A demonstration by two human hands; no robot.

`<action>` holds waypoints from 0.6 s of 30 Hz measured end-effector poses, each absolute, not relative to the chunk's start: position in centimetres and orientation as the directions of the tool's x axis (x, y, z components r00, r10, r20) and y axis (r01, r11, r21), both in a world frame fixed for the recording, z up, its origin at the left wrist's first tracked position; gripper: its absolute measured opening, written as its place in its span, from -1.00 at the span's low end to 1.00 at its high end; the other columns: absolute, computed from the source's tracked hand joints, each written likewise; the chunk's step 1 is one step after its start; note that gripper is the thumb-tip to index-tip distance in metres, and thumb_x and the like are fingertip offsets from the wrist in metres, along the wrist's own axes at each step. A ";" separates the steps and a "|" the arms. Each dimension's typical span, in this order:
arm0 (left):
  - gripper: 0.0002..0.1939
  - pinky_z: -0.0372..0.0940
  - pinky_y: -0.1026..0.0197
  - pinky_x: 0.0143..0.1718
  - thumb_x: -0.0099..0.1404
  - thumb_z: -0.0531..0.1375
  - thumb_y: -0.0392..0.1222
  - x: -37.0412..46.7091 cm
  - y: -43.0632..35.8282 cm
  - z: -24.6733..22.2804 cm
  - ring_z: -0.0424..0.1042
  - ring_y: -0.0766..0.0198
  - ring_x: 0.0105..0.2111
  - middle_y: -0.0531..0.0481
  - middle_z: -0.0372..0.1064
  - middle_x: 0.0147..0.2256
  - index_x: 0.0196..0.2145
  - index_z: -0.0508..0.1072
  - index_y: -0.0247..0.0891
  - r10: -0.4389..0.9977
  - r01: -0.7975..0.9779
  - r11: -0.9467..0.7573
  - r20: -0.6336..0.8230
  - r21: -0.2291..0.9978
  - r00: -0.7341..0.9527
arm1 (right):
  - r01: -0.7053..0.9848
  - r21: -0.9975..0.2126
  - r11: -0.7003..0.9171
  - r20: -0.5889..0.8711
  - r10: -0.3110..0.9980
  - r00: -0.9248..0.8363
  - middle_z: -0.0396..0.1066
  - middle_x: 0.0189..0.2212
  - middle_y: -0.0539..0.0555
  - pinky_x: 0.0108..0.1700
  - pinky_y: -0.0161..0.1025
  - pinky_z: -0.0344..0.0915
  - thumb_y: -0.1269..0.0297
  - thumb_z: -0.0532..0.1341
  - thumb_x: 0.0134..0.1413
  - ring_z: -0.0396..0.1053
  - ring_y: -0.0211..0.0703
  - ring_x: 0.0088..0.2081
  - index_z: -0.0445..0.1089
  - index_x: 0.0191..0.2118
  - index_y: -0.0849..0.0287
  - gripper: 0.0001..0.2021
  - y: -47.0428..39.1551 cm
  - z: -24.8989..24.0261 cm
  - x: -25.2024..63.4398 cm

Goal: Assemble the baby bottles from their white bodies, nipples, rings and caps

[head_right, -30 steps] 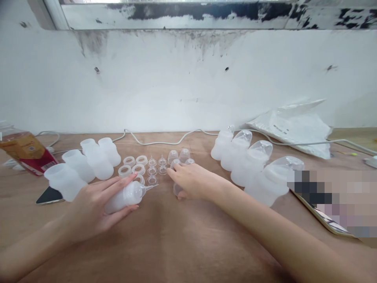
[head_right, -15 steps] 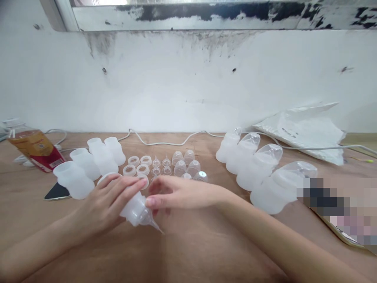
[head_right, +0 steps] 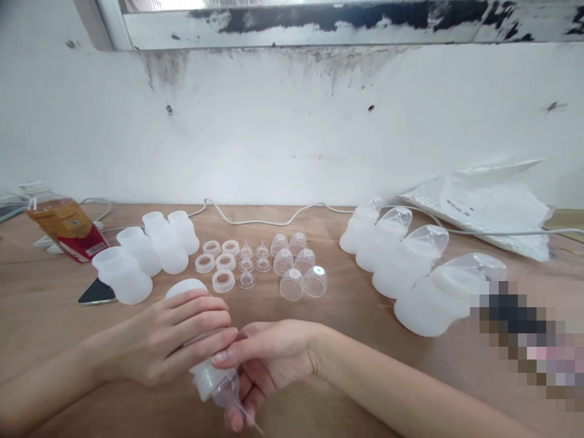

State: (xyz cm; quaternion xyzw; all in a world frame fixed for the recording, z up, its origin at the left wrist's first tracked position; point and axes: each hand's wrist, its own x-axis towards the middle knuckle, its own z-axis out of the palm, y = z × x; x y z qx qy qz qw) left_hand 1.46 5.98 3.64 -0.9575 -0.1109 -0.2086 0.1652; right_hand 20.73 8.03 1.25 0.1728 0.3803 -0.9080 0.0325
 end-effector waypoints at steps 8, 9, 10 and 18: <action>-0.82 0.26 0.10 -0.29 0.26 -0.04 -0.35 1.7 6.5 2.8 0.37 0.24 -0.39 -0.01 0.41 -0.41 -0.35 0.35 -0.29 0.083 0.375 -0.837 0.585 -0.398 0.807 | 0.213 -0.517 -0.829 -0.255 -0.088 -0.963 0.30 -0.52 0.03 -0.65 -0.51 0.11 0.28 0.02 -0.11 0.17 -0.47 -0.64 0.23 -0.32 0.36 -0.76 6.9 -0.7 19.2; -0.82 0.26 0.10 -0.29 0.25 -0.04 -0.35 1.8 6.4 2.7 0.37 0.24 -0.39 -0.01 0.42 -0.41 -0.36 0.34 -0.29 0.072 0.386 -0.832 0.611 -0.399 0.788 | 0.196 -0.501 -0.843 -0.257 -0.071 -0.964 0.26 -0.55 -0.01 -0.68 -0.54 0.05 0.33 0.00 -0.15 0.10 -0.51 -0.67 0.22 -0.33 0.34 -0.78 6.7 -0.3 19.1; -0.83 0.26 0.10 -0.30 0.25 -0.04 -0.35 1.9 6.3 2.7 0.37 0.24 -0.40 -0.02 0.42 -0.41 -0.37 0.34 -0.30 0.078 0.404 -0.822 0.623 -0.402 0.778 | 0.195 -0.490 -0.850 -0.261 -0.071 -0.963 0.21 -0.59 -0.07 -0.73 -0.56 -0.04 0.35 0.00 -0.19 0.00 -0.53 -0.71 0.20 -0.34 0.31 -0.79 6.5 0.2 19.0; -0.91 0.18 0.23 -0.60 0.06 0.10 -0.37 2.6 5.4 2.6 0.33 0.25 -0.60 0.04 0.34 -0.55 -0.40 0.28 -0.31 0.470 0.551 -0.775 0.301 -0.308 0.830 | 0.673 -0.704 0.225 -0.451 0.591 -0.669 0.02 -0.69 -0.12 -0.71 -0.42 -0.19 0.41 0.12 -0.31 -0.13 -0.47 -0.70 0.10 -0.55 0.19 -0.87 7.0 2.9 19.4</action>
